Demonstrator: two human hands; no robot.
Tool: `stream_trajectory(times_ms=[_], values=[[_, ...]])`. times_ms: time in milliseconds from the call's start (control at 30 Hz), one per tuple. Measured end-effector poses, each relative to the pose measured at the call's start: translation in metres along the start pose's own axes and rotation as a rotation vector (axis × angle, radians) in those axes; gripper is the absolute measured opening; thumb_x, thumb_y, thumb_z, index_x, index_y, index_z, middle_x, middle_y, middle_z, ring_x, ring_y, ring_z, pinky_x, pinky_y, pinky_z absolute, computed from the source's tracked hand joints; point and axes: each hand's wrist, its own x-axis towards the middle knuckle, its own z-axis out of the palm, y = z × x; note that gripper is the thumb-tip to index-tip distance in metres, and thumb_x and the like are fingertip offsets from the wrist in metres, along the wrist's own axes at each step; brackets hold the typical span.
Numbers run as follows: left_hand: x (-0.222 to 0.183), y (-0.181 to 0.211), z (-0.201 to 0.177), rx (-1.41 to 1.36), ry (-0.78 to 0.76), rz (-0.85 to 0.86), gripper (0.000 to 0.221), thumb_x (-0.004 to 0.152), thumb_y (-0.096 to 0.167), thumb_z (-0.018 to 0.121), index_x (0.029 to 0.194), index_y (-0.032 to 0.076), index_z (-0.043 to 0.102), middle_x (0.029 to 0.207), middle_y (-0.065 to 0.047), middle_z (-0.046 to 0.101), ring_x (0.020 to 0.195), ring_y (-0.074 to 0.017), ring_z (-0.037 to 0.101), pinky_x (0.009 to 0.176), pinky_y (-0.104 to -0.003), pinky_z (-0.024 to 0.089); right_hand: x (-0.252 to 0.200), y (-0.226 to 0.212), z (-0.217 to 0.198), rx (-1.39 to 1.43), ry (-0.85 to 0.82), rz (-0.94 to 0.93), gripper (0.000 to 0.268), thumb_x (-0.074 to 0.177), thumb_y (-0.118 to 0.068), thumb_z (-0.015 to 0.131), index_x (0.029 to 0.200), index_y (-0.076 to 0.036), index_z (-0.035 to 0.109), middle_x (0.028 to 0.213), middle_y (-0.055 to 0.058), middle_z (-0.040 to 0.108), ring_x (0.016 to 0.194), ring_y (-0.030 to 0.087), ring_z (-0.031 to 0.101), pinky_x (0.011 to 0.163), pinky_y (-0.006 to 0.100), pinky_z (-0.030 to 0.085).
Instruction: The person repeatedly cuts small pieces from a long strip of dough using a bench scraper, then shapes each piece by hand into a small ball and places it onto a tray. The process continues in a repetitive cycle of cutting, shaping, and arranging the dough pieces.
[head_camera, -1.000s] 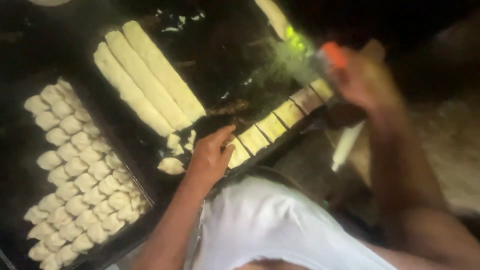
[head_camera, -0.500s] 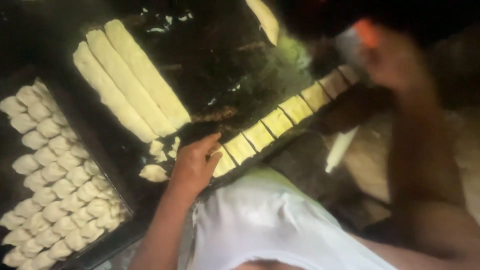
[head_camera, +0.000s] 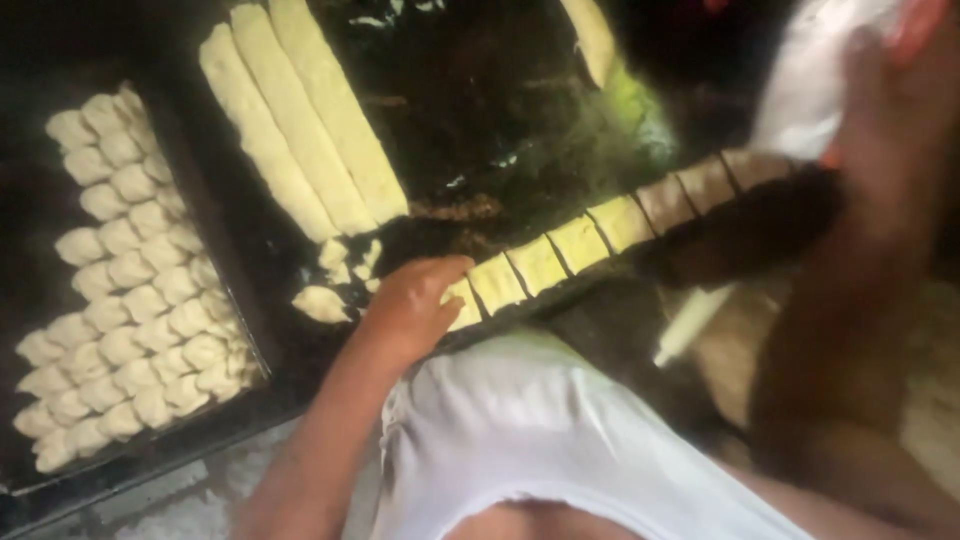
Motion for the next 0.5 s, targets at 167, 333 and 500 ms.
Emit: stream_trajectory(times_ms=[167, 333, 500], values=[[0.002, 0.010, -0.003, 0.046, -0.027, 0.008, 0.048, 0.083, -0.001, 0.063, 0.130, 0.007, 0.066, 0.128, -0.020, 0.068, 0.118, -0.0382, 0.064, 0.101, -0.046, 0.051, -0.003, -0.122, 0.048, 0.334, -0.214, -0.078, 0.020, 0.110, -0.017, 0.063, 0.114, 0.002, 0.059, 0.089, 0.000, 0.054, 0.077, 0.009, 0.049, 0.070, 0.029, 0.041], [0.004, 0.042, -0.037, -0.182, -0.350, -0.164, 0.040, 0.082, 0.002, 0.066, 0.121, 0.010, 0.061, 0.115, -0.012, 0.074, 0.103, -0.0292, 0.071, 0.089, -0.042, 0.057, -0.019, -0.142, 0.079, 0.445, -0.357, -0.021, 0.012, 0.108, -0.013, 0.064, 0.114, -0.003, 0.064, 0.092, -0.004, 0.061, 0.081, 0.007, 0.056, 0.073, 0.026, 0.048], [-0.039, 0.048, -0.083, -0.383, 0.020, -0.135, 0.027, 0.087, 0.005, 0.071, 0.113, 0.008, 0.066, 0.099, -0.005, 0.073, 0.089, -0.0163, 0.072, 0.077, -0.034, 0.061, -0.029, -0.155, 0.128, 0.458, -0.493, 0.131, 0.024, 0.105, -0.018, 0.069, 0.123, -0.004, 0.063, 0.097, 0.005, 0.063, 0.084, 0.012, 0.060, 0.074, 0.033, 0.052]])
